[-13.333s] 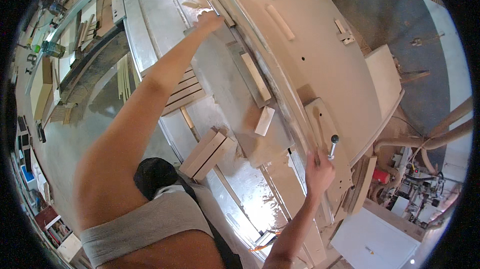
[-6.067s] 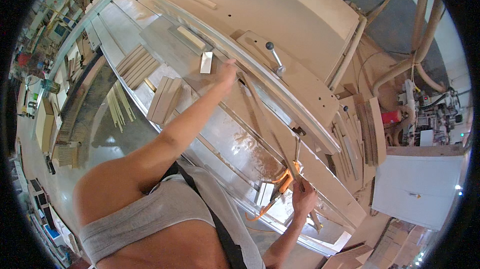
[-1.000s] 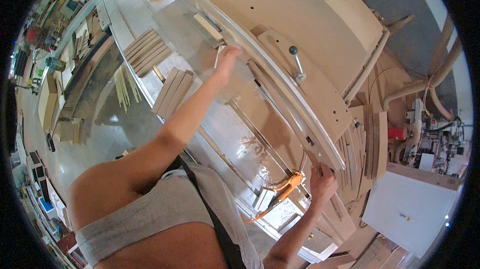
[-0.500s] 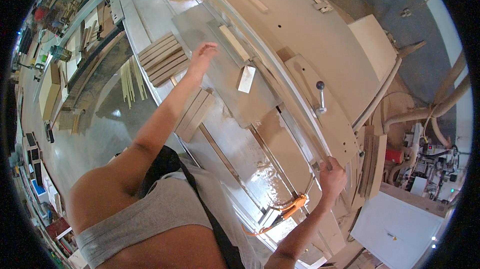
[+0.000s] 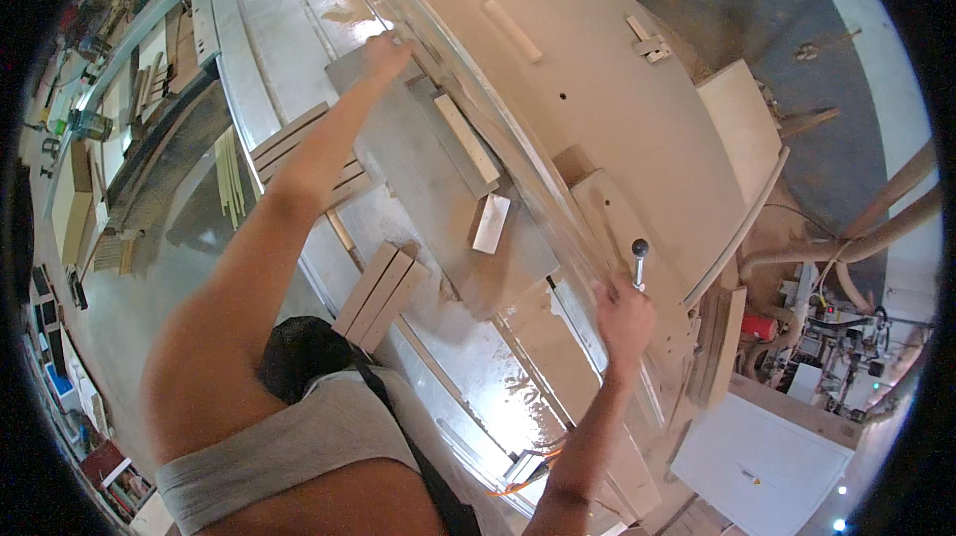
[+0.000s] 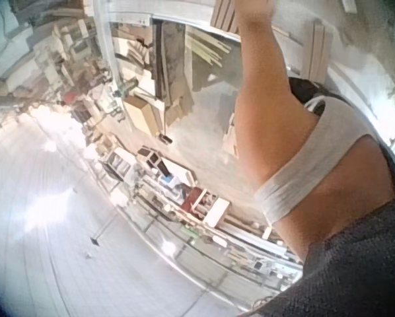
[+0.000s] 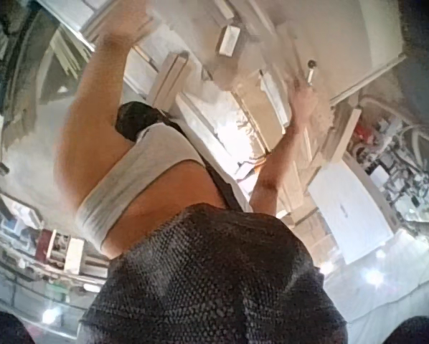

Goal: The person processes wood slats by placing them one by one into a guide on a workbench, sliding a component along the guide to secure or measure them, and then setting the processed slats aside onto a pile.

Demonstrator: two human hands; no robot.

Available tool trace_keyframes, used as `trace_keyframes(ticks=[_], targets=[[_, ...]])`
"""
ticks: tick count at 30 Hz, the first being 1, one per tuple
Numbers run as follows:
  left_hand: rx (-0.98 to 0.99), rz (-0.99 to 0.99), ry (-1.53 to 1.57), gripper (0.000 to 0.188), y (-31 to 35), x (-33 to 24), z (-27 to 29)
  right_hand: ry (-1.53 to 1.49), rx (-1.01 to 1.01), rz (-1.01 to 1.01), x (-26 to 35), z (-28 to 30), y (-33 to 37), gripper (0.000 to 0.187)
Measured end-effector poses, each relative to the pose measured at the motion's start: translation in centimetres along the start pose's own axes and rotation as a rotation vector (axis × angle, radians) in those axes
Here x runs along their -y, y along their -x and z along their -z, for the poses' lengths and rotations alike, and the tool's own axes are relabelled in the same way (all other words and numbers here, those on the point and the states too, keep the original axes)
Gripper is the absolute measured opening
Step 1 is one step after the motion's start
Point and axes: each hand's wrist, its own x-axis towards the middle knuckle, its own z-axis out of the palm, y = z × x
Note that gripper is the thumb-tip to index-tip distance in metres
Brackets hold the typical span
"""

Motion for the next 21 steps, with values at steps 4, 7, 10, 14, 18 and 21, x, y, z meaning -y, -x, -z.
trace_keyframes(ticks=[4, 7, 10, 14, 18, 21], targets=[[-0.090, 0.140, -0.241, 0.057, -3.3, -1.8, 0.4, -0.053, -0.175, 0.062, 4.6, 0.1, -1.1, 0.025], [-0.075, 0.173, -0.250, 0.056, -3.9, -2.4, 0.2, -0.109, -0.263, 0.046, 4.5, 0.1, 0.4, 0.025], [-0.008, 0.174, -0.208, 0.057, -3.3, -2.7, 0.4, -0.223, -0.094, -0.149, 4.0, 0.8, 3.3, 0.023], [-0.104, 0.196, 0.028, 0.053, -4.7, -1.5, 0.2, -0.272, -0.280, -0.127, 1.9, -0.5, 8.7, 0.023], [-0.151, -0.183, 0.470, 0.044, -2.0, -1.9, 0.7, -0.407, -0.322, -0.229, -0.1, -1.4, 15.0, 0.022], [-0.049, -0.335, 0.519, 0.040, 5.1, -4.6, 0.8, -0.505, -0.282, -0.391, -1.9, -1.8, 19.6, 0.017]])
